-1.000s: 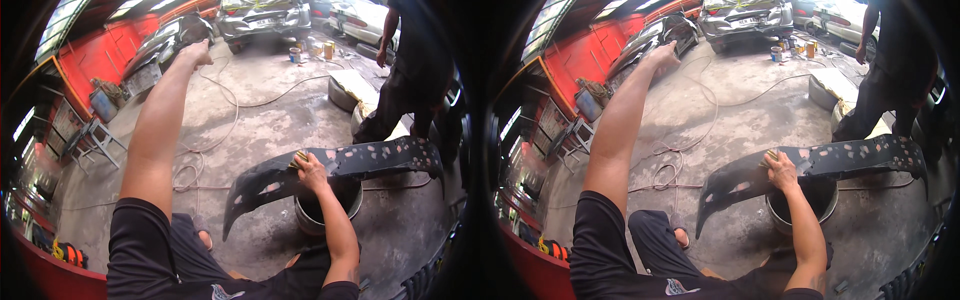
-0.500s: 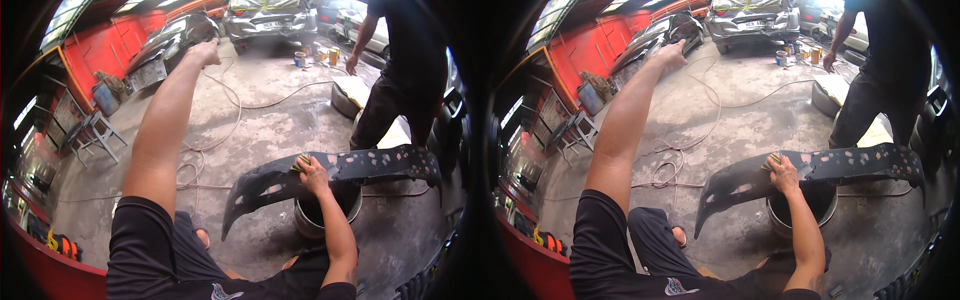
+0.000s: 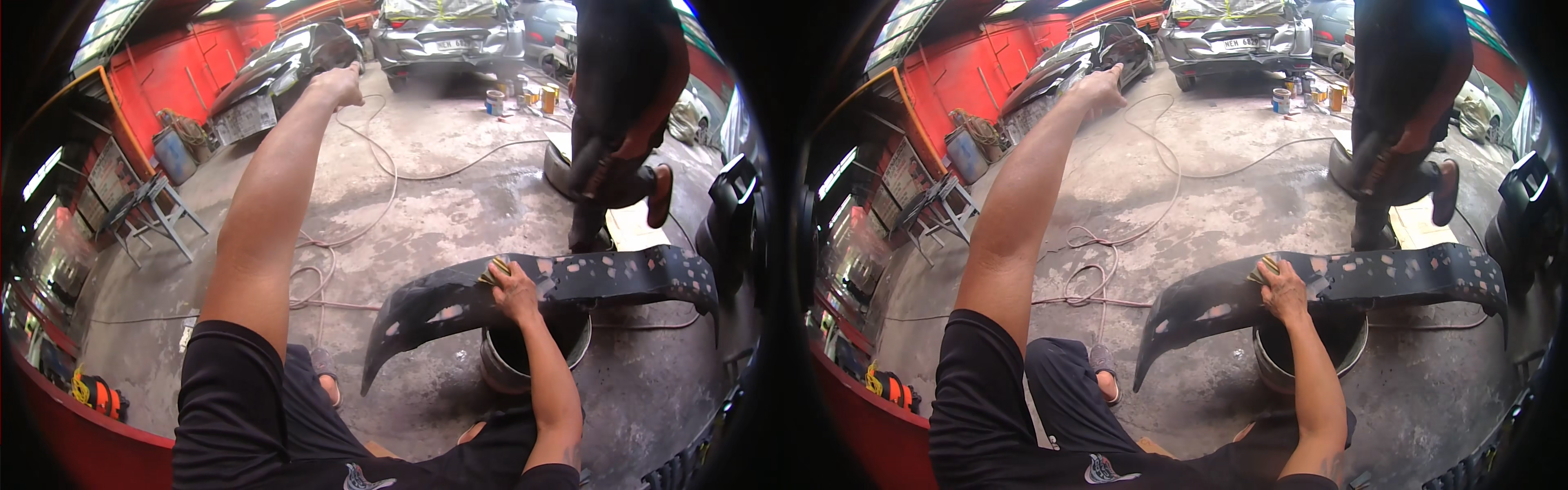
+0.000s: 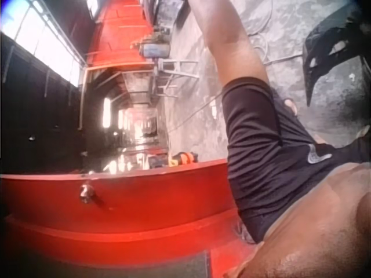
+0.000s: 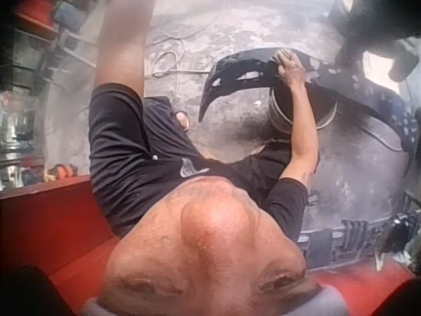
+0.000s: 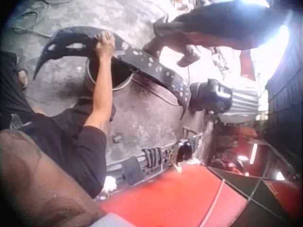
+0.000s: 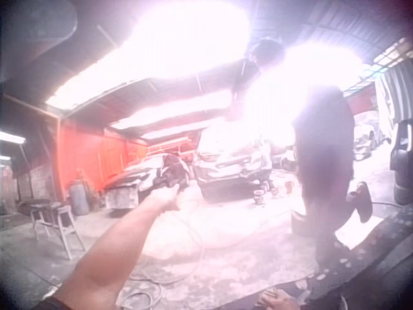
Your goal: The person sands a black car bumper with a sanding block, repeatedly dipping the block into a bucket of water. The person works on different sections of the bumper, occasionally lifting and repositioning it.
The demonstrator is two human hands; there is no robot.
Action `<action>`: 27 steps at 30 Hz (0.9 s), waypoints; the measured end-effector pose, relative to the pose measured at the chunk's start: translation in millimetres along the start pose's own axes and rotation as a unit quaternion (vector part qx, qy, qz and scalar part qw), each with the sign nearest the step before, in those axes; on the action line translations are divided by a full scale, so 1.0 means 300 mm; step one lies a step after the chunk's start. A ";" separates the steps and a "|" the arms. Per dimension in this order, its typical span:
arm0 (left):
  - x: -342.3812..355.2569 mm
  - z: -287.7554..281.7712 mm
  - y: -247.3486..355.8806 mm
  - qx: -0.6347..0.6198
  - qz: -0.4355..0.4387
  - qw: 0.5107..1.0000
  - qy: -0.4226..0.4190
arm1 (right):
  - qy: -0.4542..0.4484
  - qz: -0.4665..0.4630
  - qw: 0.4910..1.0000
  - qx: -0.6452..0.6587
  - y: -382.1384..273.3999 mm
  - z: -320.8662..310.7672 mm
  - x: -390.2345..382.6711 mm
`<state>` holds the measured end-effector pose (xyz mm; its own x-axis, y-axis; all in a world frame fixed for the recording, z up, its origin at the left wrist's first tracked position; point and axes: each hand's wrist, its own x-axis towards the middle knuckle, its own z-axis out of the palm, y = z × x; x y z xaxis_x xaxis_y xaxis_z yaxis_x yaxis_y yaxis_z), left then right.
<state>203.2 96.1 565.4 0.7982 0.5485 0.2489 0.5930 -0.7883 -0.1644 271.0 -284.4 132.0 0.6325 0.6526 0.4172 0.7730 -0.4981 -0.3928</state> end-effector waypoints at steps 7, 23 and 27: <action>-0.050 -0.035 -0.003 0.000 -0.010 1.000 0.003 | 0.012 -0.010 1.000 0.003 0.001 0.004 -0.003; -0.018 0.022 -0.121 0.044 0.015 0.997 0.058 | -0.010 0.000 1.000 -0.005 -0.037 -0.033 0.004; -0.081 -0.008 -0.109 0.006 -0.015 1.000 0.004 | -0.017 0.008 1.000 -0.010 -0.019 -0.024 -0.002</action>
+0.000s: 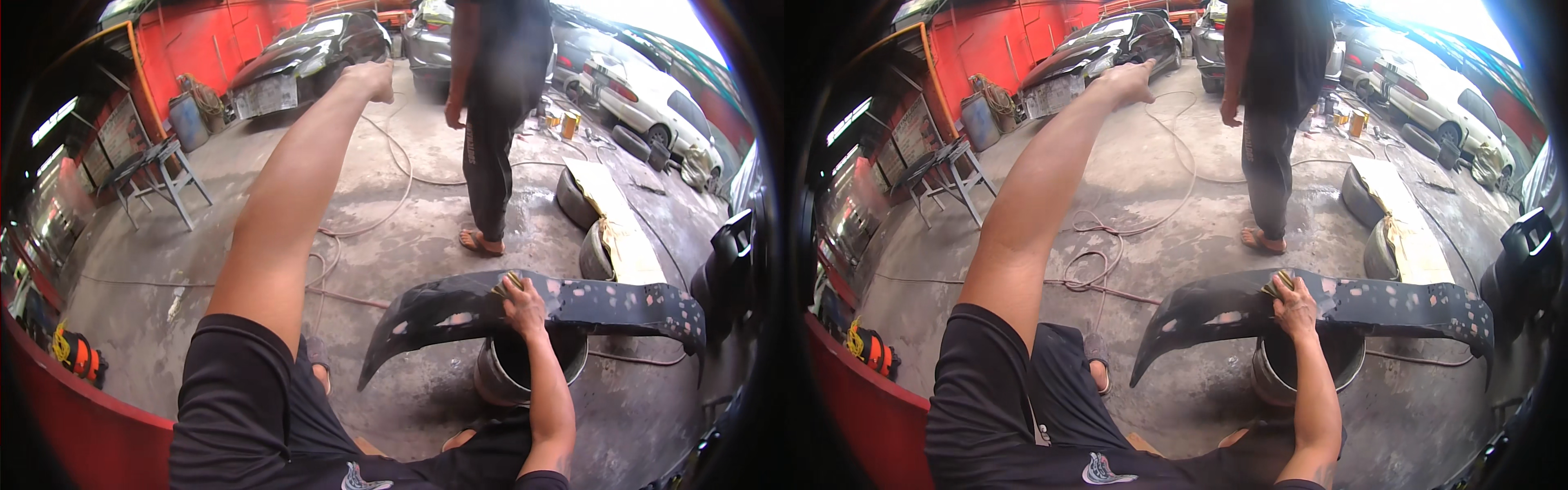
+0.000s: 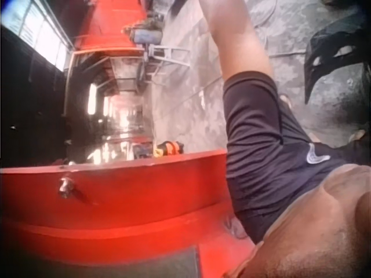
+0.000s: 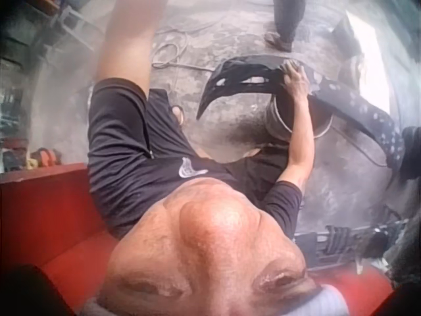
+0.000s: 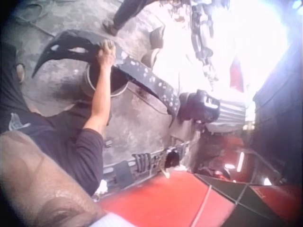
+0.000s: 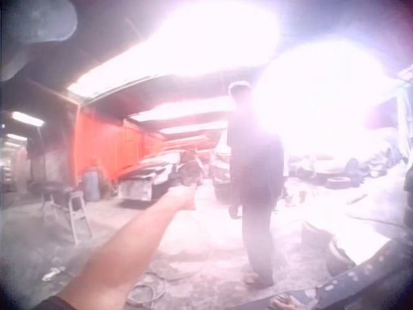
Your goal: The person sands a black car bumper with a sanding block, repeatedly dipping the block into a bucket of water. The person works on different sections of the bumper, occasionally lifting and repositioning it.
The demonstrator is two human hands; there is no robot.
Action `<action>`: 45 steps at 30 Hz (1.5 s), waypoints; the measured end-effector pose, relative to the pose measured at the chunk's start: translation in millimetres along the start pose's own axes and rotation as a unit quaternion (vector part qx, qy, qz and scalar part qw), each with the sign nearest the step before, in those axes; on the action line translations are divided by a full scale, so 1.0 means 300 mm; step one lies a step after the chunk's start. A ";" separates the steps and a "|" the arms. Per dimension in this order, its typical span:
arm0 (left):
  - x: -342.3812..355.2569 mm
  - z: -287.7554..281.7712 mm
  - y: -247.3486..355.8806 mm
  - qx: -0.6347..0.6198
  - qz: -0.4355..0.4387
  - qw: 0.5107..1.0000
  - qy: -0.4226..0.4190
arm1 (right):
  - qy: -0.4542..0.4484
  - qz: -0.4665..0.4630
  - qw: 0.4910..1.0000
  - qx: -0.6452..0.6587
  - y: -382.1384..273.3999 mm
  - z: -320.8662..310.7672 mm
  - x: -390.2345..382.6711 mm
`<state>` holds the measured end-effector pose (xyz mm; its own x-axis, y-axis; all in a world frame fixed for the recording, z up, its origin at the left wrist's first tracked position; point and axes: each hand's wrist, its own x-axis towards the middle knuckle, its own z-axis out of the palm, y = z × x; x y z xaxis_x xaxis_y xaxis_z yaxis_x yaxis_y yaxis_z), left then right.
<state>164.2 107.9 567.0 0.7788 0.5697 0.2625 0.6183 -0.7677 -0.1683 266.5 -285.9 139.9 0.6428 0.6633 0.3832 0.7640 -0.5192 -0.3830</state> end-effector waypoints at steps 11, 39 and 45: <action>-0.035 0.280 -0.143 -0.034 0.217 0.955 0.199 | 0.019 0.002 1.000 0.017 -0.056 -0.001 0.021; -1.312 1.658 0.138 -0.630 0.001 0.758 -0.166 | -0.373 0.168 0.911 0.058 0.336 -0.184 -0.395; -1.351 1.659 0.050 -0.708 0.010 0.680 -0.189 | -0.493 0.136 0.833 -0.213 0.662 0.438 -0.441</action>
<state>-89.7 11.5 -14.8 0.9226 0.3841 -0.0344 0.0936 -0.1365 0.9862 325.9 -405.9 -97.3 0.5979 0.5015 -0.6254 0.6833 -0.7268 0.0704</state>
